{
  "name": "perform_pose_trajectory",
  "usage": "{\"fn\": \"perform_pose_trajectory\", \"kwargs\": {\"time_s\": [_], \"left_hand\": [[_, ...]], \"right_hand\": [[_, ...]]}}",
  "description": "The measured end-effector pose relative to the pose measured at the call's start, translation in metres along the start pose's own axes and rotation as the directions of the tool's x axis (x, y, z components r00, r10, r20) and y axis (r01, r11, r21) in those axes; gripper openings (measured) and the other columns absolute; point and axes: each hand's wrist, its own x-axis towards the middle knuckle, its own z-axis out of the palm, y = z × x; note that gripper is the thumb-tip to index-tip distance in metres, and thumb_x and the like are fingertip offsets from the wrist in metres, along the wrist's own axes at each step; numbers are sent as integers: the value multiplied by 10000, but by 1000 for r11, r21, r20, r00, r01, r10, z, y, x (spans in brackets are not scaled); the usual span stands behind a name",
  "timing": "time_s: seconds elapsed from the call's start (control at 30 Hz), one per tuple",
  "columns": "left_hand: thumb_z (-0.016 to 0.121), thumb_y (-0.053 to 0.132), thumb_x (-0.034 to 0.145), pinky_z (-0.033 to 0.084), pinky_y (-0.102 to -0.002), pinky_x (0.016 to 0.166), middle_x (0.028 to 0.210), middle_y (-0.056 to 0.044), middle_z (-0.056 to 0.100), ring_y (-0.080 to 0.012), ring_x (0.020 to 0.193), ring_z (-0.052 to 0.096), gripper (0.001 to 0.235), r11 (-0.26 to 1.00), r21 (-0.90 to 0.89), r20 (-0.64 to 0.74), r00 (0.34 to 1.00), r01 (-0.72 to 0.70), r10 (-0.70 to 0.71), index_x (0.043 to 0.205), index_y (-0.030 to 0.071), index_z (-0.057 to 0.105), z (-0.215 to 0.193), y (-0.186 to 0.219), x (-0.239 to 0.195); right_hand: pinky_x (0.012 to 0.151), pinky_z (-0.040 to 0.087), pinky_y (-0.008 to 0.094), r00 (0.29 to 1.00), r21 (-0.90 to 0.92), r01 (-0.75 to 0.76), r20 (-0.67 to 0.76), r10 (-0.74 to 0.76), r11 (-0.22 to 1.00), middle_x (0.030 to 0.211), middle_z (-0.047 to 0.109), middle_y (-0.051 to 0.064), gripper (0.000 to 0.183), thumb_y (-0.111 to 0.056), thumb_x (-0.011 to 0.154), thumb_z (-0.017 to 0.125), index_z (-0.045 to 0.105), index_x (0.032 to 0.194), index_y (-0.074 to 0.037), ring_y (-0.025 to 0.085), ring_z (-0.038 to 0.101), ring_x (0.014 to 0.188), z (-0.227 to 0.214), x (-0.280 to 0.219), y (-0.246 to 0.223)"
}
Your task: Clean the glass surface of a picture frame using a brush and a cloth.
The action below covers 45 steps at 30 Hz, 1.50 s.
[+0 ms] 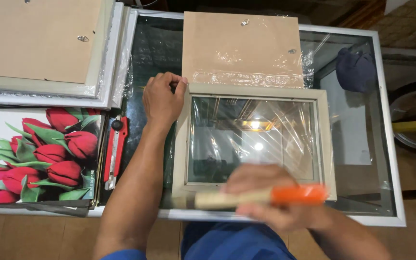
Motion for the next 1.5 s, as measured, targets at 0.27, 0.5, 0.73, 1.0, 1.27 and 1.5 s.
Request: {"fn": "perform_pose_trajectory", "kwargs": {"time_s": [0.27, 0.5, 0.73, 1.0, 1.27, 1.5], "left_hand": [[772, 325, 928, 528, -451, 799, 785, -14, 643, -280, 837, 656, 137, 1000, -30, 37, 999, 4, -3, 884, 201, 733, 5, -12, -3], [749, 251, 929, 492, -391, 646, 751, -30, 641, -242, 706, 585, 150, 999, -9, -21, 999, -32, 32, 839, 130, 753, 0, -2, -1], [751, 258, 930, 499, -397, 666, 772, -35, 653, -245, 734, 600, 162, 1000, 6, -18, 999, -29, 30, 846, 119, 749, -3, -1, -1], [759, 233, 932, 489, -383, 662, 763, -29, 636, -235, 718, 577, 143, 999, 0, -19, 999, -42, 42, 855, 113, 750, -2, 1, -1], [749, 247, 928, 493, -385, 666, 757, -29, 640, -239, 720, 582, 147, 1000, -3, -17, 1000, -15, 15, 853, 120, 751, -3, 3, -4], [746, 231, 910, 507, -389, 687, 777, -5, 681, -233, 746, 609, 95, 999, -42, -33, 999, -14, 12, 879, 142, 734, -4, 7, 2]], "right_hand": [[768, 558, 374, 845, -29, -408, -390, 366, 912, 961, 801, 129, 271, -185, 867, 766, 794, 1104, -58, 183, 698, 819, 4, -12, 51], [504, 415, 304, 521, -252, -830, -672, 527, 498, 781, 719, 110, 250, -42, 877, 651, 775, 1091, 2, 185, 538, 576, -106, -93, 3], [461, 461, 303, 746, -626, -607, -661, 80, 489, 890, 703, 258, 150, 92, 986, 678, 692, 1111, 174, 255, 614, 604, -66, -66, -15], [624, 510, 259, 724, 18, -611, -390, 569, 791, 981, 762, 34, 316, -124, 876, 716, 769, 1180, -53, 113, 623, 695, -4, -21, 38], [571, 395, 317, 385, -121, -868, -777, 498, 482, 868, 662, 168, 257, -26, 993, 632, 739, 1223, 20, 217, 507, 668, -135, -148, 0], [630, 570, 291, 832, -331, -500, -442, 336, 800, 932, 784, 105, 310, -84, 784, 673, 739, 1077, -5, 169, 678, 690, -93, -78, -26]]}}
